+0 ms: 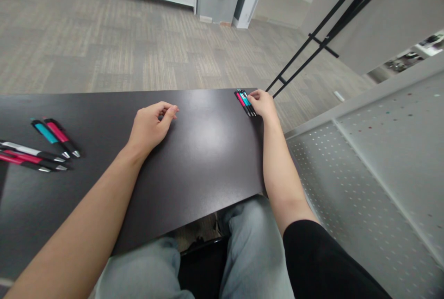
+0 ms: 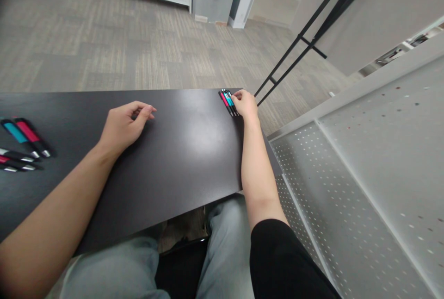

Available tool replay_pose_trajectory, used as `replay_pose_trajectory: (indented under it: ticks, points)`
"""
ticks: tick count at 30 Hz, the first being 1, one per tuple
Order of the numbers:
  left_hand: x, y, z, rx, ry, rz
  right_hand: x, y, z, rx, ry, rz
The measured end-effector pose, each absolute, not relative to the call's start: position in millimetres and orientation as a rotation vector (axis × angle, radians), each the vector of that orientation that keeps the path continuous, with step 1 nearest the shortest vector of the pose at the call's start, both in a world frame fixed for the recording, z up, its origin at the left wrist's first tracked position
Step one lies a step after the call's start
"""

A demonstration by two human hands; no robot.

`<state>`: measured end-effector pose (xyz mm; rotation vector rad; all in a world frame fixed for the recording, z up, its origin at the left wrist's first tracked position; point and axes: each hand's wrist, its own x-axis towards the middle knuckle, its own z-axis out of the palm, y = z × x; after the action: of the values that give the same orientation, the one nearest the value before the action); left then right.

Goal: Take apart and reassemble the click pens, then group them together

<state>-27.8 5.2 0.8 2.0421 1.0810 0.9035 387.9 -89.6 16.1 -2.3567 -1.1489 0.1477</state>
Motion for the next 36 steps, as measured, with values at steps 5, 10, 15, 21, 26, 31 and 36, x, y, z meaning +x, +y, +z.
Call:
replay_pose_trajectory:
  ticks: [5, 10, 15, 21, 26, 31, 36]
  points:
    - [-27, 5, 0, 2.041, 1.080, 0.907, 385, -91, 20, -2.374, -1.151, 0.175]
    - [-26, 5, 1, 2.027, 1.100, 0.902, 383, -92, 21, -2.365, -1.157, 0.141]
    - [-26, 5, 0, 2.036, 1.099, 0.902, 384, -92, 21, -2.360, -1.164, 0.142]
    - [-27, 5, -1, 2.033, 1.091, 0.897, 384, -92, 21, -2.368, -1.186, 0.148]
    - [-27, 6, 0, 2.034, 1.069, 0.892, 379, -94, 26, -2.340, -1.123, 0.077]
    - [-22, -1, 6, 2.061, 1.068, 0.842, 349, -87, 36, -2.175, -1.174, -0.039]
    - [-12, -3, 3, 2.166, 1.000, 0.685, 271, -76, 44, -1.809, -1.396, -0.041]
